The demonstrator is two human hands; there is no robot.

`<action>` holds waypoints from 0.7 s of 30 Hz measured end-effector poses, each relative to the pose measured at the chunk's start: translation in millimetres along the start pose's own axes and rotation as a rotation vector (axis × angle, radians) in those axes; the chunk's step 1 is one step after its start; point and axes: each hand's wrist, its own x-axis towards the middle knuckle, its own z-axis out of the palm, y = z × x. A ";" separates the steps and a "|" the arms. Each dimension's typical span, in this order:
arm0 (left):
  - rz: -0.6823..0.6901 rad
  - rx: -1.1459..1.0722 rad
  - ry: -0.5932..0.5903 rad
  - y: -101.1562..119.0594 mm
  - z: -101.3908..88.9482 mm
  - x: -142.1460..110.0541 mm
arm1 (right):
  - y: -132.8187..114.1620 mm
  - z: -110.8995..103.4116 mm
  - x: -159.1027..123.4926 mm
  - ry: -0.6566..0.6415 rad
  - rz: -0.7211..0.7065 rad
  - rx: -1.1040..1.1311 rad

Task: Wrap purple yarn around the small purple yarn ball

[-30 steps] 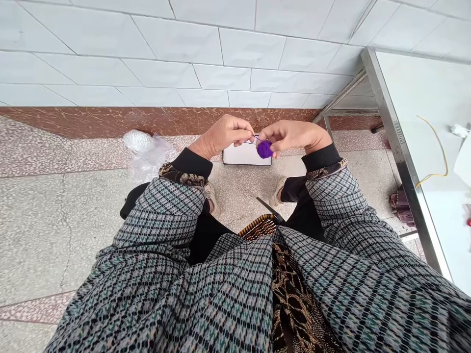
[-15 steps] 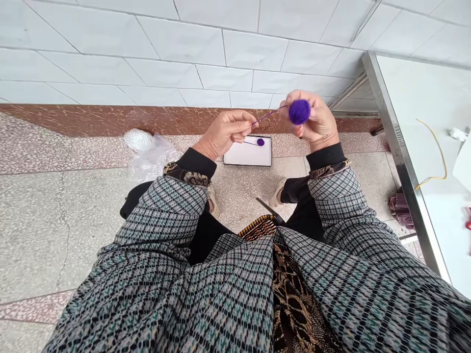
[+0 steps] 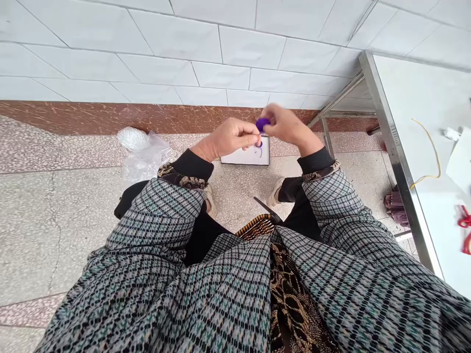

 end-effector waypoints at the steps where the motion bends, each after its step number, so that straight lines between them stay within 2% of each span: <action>1: 0.000 0.013 0.050 -0.7 -4.0 -0.4 | -2.3 -0.7 -4.3 -0.205 -0.026 0.003; 2: 0.001 0.020 0.101 -2.0 -7.9 -0.4 | -4.7 -2.3 -8.4 -0.385 -0.059 0.065; 3: 0.003 0.019 0.141 -3.4 -11.5 -0.3 | -7.0 -4.4 -12.0 -0.505 -0.095 0.169; 4: 0.009 0.010 0.160 -4.7 -14.4 0.0 | -8.9 -6.7 -14.7 -0.550 -0.129 0.298; 5: 0.018 -0.008 0.159 -5.4 -16.5 0.4 | -10.5 -8.7 -16.6 -0.525 -0.156 0.434; 9: 0.074 -0.159 0.043 -3.2 -16.5 1.4 | -13.7 -12.2 -17.2 -0.232 -0.180 0.868; 13: 0.040 -0.204 0.026 -1.8 -12.1 0.5 | -14.4 -17.5 -15.1 -0.107 -0.248 1.136; 15: 0.029 -0.170 0.016 -1.2 -10.7 -0.5 | -11.5 -20.5 -11.4 0.003 -0.301 1.098; 17: 0.039 -0.127 -0.028 2.6 -9.1 -1.5 | -5.7 -19.3 -4.6 0.120 -0.295 0.949; 19: 0.048 -0.090 -0.121 10.2 -7.4 -2.4 | 0.8 -12.0 2.7 0.185 -0.211 0.743; 21: 0.057 -0.069 -0.208 18.7 -6.9 -3.2 | 4.4 -1.6 6.0 0.180 -0.098 0.514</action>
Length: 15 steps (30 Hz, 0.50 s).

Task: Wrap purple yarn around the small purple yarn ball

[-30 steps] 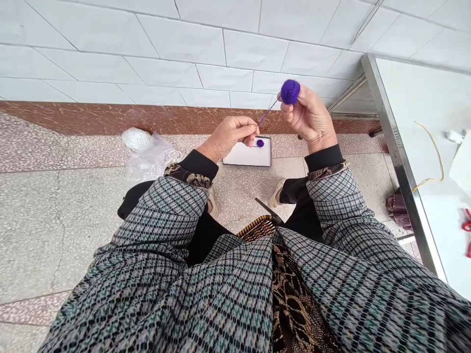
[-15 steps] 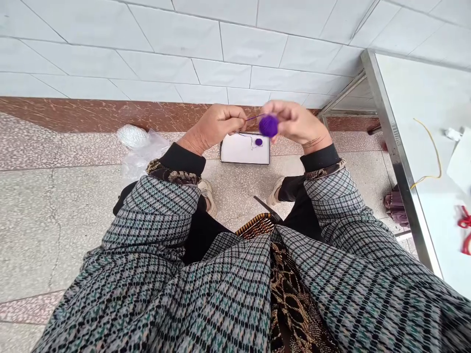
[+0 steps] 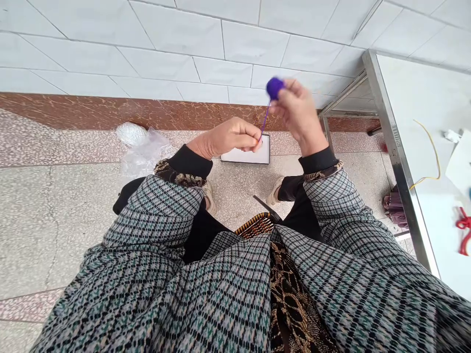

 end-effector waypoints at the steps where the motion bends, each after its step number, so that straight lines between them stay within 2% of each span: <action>1: 0.005 0.004 -0.018 3.2 -0.4 -0.4 | 1.9 4.0 -1.7 -0.065 0.032 -0.119; 2: 0.014 0.003 -0.011 4.9 -1.6 -1.1 | 1.5 7.3 -4.8 -0.161 0.058 -0.210; 4: 0.042 -0.026 0.092 3.5 -6.7 -3.2 | -5.4 10.5 -13.3 -0.444 0.106 -0.296; 6: 0.057 -0.084 0.260 -2.9 -13.8 -5.4 | -16.8 8.3 -21.0 -0.707 0.141 -0.216; 7: 0.013 -0.079 0.292 -6.7 -17.1 -6.2 | -22.1 5.7 -23.1 -0.752 0.127 -0.118; 8: -0.015 -0.068 0.323 -10.0 -19.7 -6.6 | -26.2 2.7 -23.7 -0.723 0.087 0.002; 9: -0.037 -0.045 0.332 -12.4 -21.4 -6.5 | -28.4 -0.4 -22.6 -0.622 0.024 0.125; 12: -0.064 0.049 0.225 -12.2 -19.3 -3.5 | -23.4 -5.1 -12.2 -0.158 -0.147 0.359; 13: -0.066 0.073 0.157 -9.7 -16.8 -2.1 | -18.7 -4.4 -8.1 -0.048 -0.146 0.368; 15: -0.061 0.102 0.028 -2.5 -11.4 0.0 | -8.2 0.3 -2.5 0.026 -0.047 0.254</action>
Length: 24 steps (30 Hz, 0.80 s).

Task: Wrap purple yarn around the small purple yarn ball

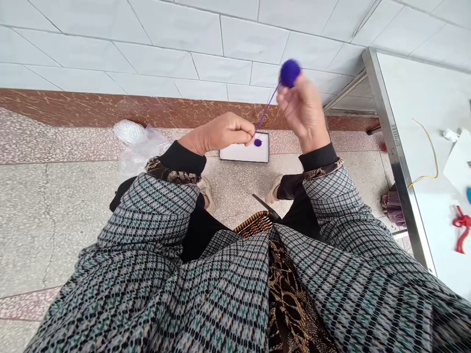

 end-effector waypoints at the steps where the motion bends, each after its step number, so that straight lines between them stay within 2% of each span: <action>1: 0.015 0.008 -0.041 4.1 1.7 0.0 | 5.1 2.2 0.4 -0.026 0.075 -0.112; 3: 0.052 0.003 -0.050 10.3 2.5 -1.7 | 10.8 7.6 -2.9 -0.192 0.207 -0.378; 5: 0.075 -0.028 0.043 11.6 -0.5 -4.7 | 8.9 12.3 -9.6 -0.443 0.284 -0.553; 7: 0.070 -0.090 0.189 6.9 -6.0 -7.6 | 1.7 14.3 -16.3 -0.677 0.326 -0.550; 9: 0.041 -0.146 0.311 -1.5 -11.7 -8.7 | -6.4 13.2 -19.8 -0.791 0.324 -0.394; 10: 0.019 -0.147 0.336 -5.8 -13.7 -8.5 | -9.5 11.9 -19.9 -0.770 0.293 -0.272; 11: 0.000 -0.129 0.355 -9.5 -14.7 -7.7 | -11.6 10.4 -18.7 -0.690 0.243 -0.130; 13: -0.024 -0.053 0.350 -13.7 -12.8 -4.7 | -12.2 7.8 -13.5 -0.416 0.099 0.131; 15: -0.022 0.017 0.256 -13.0 -6.4 -1.0 | -7.6 7.0 -6.6 -0.150 -0.015 0.260; 17: -0.006 0.046 0.103 -8.6 1.3 1.8 | 0.9 8.1 -1.2 -0.046 0.006 0.181; 19: 0.005 0.046 0.007 -2.8 6.1 2.2 | 10.1 10.0 0.3 -0.093 0.125 -0.066; 20: 0.007 0.039 0.008 -0.3 6.5 1.4 | 13.5 10.9 -0.7 -0.162 0.186 -0.209; 22: 0.006 0.017 0.070 2.7 3.2 -1.4 | 14.7 12.1 -5.4 -0.375 0.275 -0.427; 24: 0.004 -0.005 0.145 1.6 -3.5 -4.2 | 7.9 12.8 -11.9 -0.625 0.330 -0.466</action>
